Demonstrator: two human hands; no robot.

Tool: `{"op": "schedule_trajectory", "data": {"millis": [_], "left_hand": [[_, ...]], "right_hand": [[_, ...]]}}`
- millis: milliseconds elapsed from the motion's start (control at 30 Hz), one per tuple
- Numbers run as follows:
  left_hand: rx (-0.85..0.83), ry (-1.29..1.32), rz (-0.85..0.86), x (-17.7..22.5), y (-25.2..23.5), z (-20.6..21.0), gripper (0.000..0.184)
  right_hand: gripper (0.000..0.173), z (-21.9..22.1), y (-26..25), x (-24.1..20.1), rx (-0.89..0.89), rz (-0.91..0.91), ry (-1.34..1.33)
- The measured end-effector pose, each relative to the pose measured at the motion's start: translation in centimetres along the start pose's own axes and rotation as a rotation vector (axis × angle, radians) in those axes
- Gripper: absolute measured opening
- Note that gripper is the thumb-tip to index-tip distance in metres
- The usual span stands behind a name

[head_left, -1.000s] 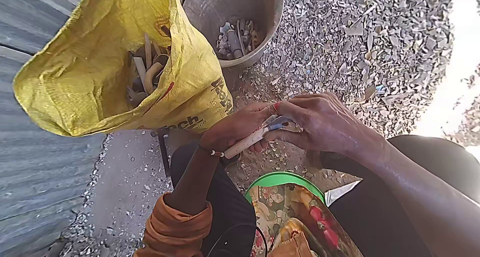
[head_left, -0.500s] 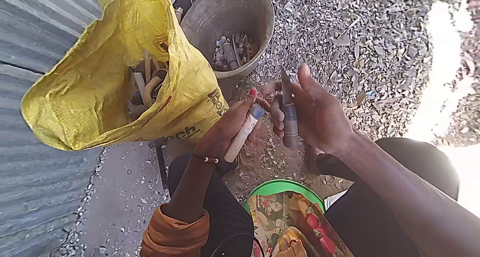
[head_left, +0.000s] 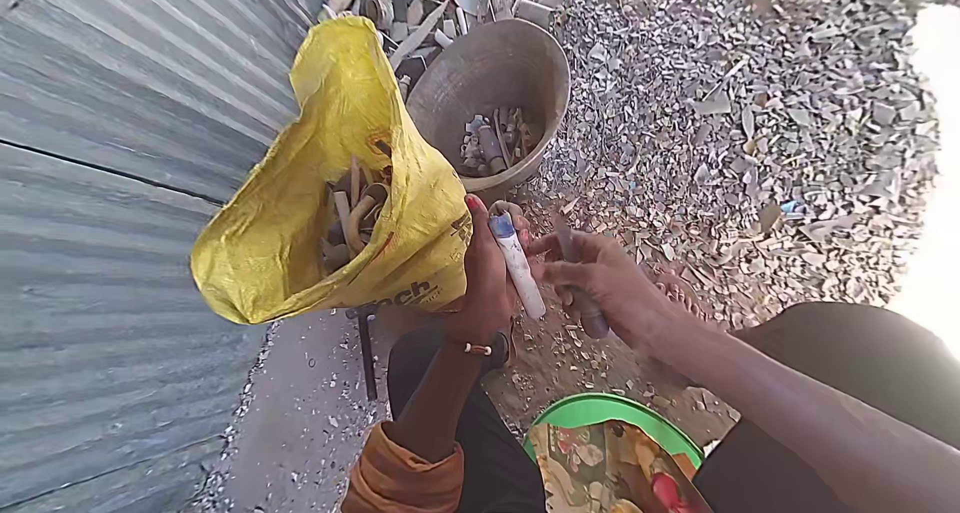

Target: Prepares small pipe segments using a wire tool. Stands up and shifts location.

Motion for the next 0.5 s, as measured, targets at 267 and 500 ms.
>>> {"op": "schedule_trajectory", "data": {"millis": [267,500], "left_hand": [[0.033,0.09,0.063,0.4,0.1,-0.3,0.053],[-0.367,-0.183,0.321,3.0,0.4,-2.2,0.04]], "right_hand": [[0.025,0.0,-0.7,0.0,-0.139,-0.172,0.49],[0.005,-4.2,-0.1,-4.8,-0.036,-0.484,0.717]]}}
Point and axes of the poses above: each hand's wrist, its own y-axis away from the middle knuckle, its own z-axis out of the palm, x = y × z, the point moved 3 cm from there along -y, towards the middle knuckle, and after that the axes turned 2 degrees about x, right-handed, at the moved point
